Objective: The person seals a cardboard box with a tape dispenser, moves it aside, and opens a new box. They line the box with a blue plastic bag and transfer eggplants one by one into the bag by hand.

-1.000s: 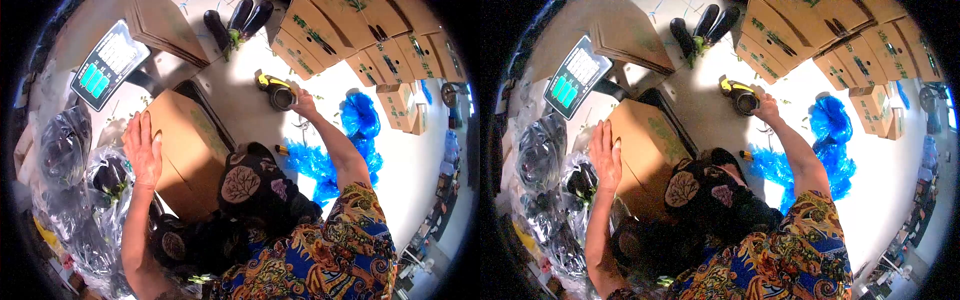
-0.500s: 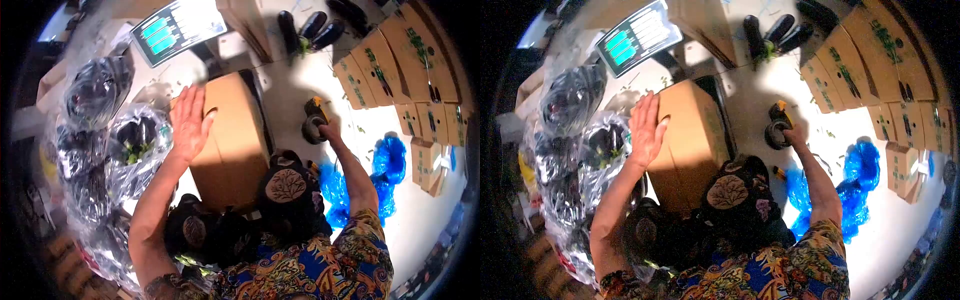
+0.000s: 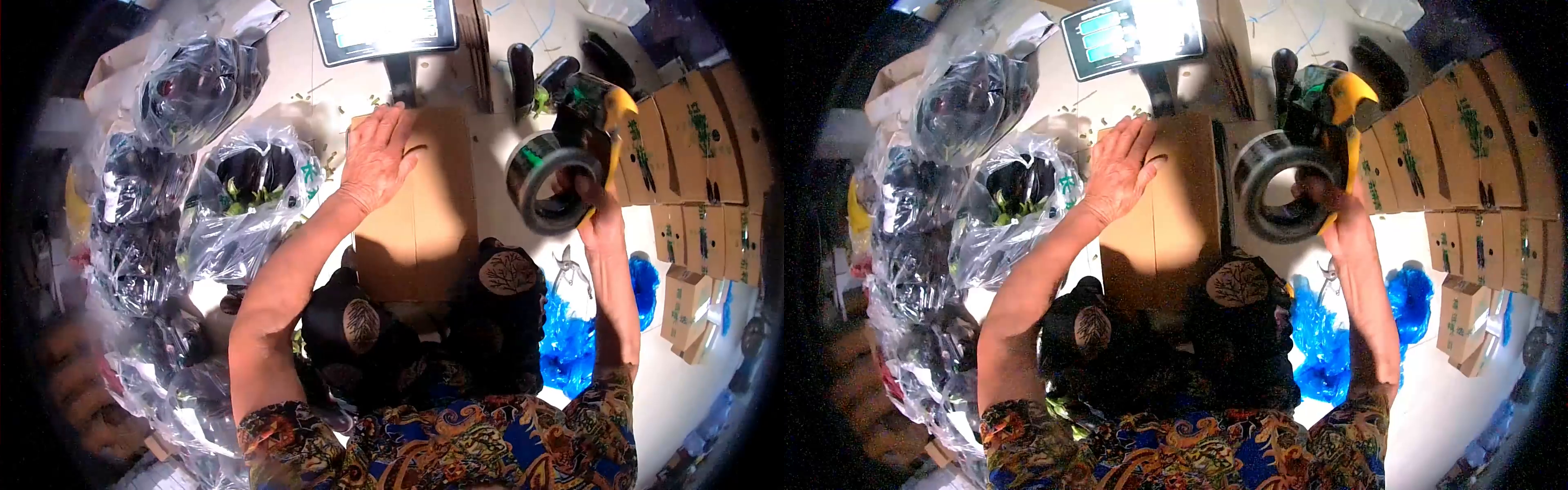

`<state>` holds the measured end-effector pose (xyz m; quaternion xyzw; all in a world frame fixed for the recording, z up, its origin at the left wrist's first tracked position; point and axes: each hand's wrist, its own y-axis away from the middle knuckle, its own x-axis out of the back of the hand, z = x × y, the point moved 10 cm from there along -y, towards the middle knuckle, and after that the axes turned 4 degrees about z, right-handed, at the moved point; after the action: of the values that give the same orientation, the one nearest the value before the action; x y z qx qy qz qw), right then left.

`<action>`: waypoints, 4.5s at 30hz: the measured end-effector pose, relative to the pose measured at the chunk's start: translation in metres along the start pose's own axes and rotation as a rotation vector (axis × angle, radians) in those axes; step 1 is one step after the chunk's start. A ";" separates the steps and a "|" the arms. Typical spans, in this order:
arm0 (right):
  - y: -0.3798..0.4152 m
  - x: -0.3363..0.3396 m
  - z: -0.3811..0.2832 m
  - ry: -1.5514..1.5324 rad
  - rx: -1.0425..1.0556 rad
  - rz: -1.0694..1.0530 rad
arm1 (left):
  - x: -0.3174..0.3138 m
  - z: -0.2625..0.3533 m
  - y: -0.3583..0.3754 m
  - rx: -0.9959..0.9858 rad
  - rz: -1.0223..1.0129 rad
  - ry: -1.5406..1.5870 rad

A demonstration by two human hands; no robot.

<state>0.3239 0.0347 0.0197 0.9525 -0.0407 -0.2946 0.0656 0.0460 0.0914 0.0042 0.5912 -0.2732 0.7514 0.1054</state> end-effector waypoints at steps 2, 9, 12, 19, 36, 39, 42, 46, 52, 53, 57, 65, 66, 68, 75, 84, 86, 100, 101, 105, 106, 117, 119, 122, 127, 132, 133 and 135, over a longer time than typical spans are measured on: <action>0.014 -0.037 -0.018 0.224 0.073 -0.117 | -0.003 -0.001 0.001 0.001 0.004 0.008; 0.013 -0.147 -0.002 0.607 0.032 -0.303 | 0.000 -0.003 0.003 -0.033 0.103 -0.050; 0.012 -0.170 0.020 0.802 0.161 -0.482 | -0.003 -0.006 0.007 -0.053 0.109 -0.028; 0.018 -0.196 0.067 1.085 0.208 -0.666 | 0.020 -0.046 0.022 0.141 0.444 0.562; 0.016 -0.239 0.075 1.456 0.249 -0.699 | 0.014 -0.057 0.130 0.981 0.244 2.143; 0.015 -0.247 0.080 1.490 0.200 -0.710 | 0.021 -0.056 0.132 0.949 0.185 2.224; 0.018 -0.259 0.082 1.516 0.296 -0.766 | 0.014 -0.060 0.138 0.947 0.198 2.061; 0.016 -0.259 0.089 1.573 0.233 -0.778 | 0.013 -0.068 0.141 0.933 0.249 1.773; 0.015 -0.246 0.081 1.747 0.172 -0.806 | -0.011 -0.093 0.169 1.034 0.352 1.623; 0.016 -0.233 0.075 1.742 0.156 -0.762 | -0.026 -0.110 0.185 1.123 0.373 1.628; 0.013 -0.216 0.068 1.871 0.283 -0.779 | -0.061 -0.131 0.200 1.124 0.353 1.632; 0.008 -0.209 0.064 1.867 0.199 -0.675 | -0.025 -0.138 0.186 0.948 0.551 0.968; 0.008 -0.208 0.063 1.847 0.216 -0.674 | -0.025 -0.134 0.181 0.908 0.535 0.898; 0.009 -0.207 0.063 1.833 0.227 -0.670 | -0.032 -0.127 0.175 0.828 0.504 0.758; 0.012 -0.212 0.065 1.826 0.356 -0.722 | -0.075 -0.078 0.135 0.660 0.196 0.476; 0.013 -0.213 0.055 1.720 0.431 -0.663 | -0.114 -0.109 0.139 0.690 0.390 0.949; 0.013 -0.210 0.055 1.697 0.410 -0.681 | -0.035 -0.115 0.088 0.670 0.375 0.763; 0.015 -0.200 0.061 1.754 0.146 -0.815 | 0.001 -0.026 -0.023 -0.058 -0.028 0.136; 0.016 -0.201 0.056 1.721 0.198 -0.827 | -0.001 -0.027 -0.023 -0.041 -0.054 0.137; 0.012 -0.185 0.045 1.693 0.275 -0.826 | -0.002 -0.029 -0.021 -0.012 -0.063 0.139; 0.010 -0.174 0.043 1.717 0.262 -0.818 | -0.001 -0.028 -0.020 -0.012 -0.049 0.150; -0.001 -0.013 0.020 1.767 0.122 -0.544 | 0.004 -0.033 -0.018 -0.009 0.029 0.252; 0.003 0.021 0.032 1.733 0.143 -0.547 | 0.006 -0.039 -0.015 -0.008 0.072 0.306; -0.001 0.036 0.066 1.669 0.163 -0.560 | -0.036 -0.082 0.042 0.828 0.169 1.321; -0.005 0.015 0.091 1.460 0.291 -0.534 | -0.183 -0.088 0.162 0.826 -0.134 1.495; 0.008 0.005 0.076 1.519 0.301 -0.552 | -0.180 -0.045 0.143 1.120 -0.241 1.774; 0.013 0.000 0.068 1.576 0.252 -0.535 | -0.183 -0.043 0.140 1.138 -0.252 1.786; 0.021 -0.014 0.049 1.559 0.231 -0.468 | -0.188 -0.038 0.137 1.174 -0.269 1.802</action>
<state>0.2835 0.0103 -0.0093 0.8683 0.1863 0.4515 -0.0866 0.0013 0.0296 -0.2189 -0.1950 0.3742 0.9053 0.0493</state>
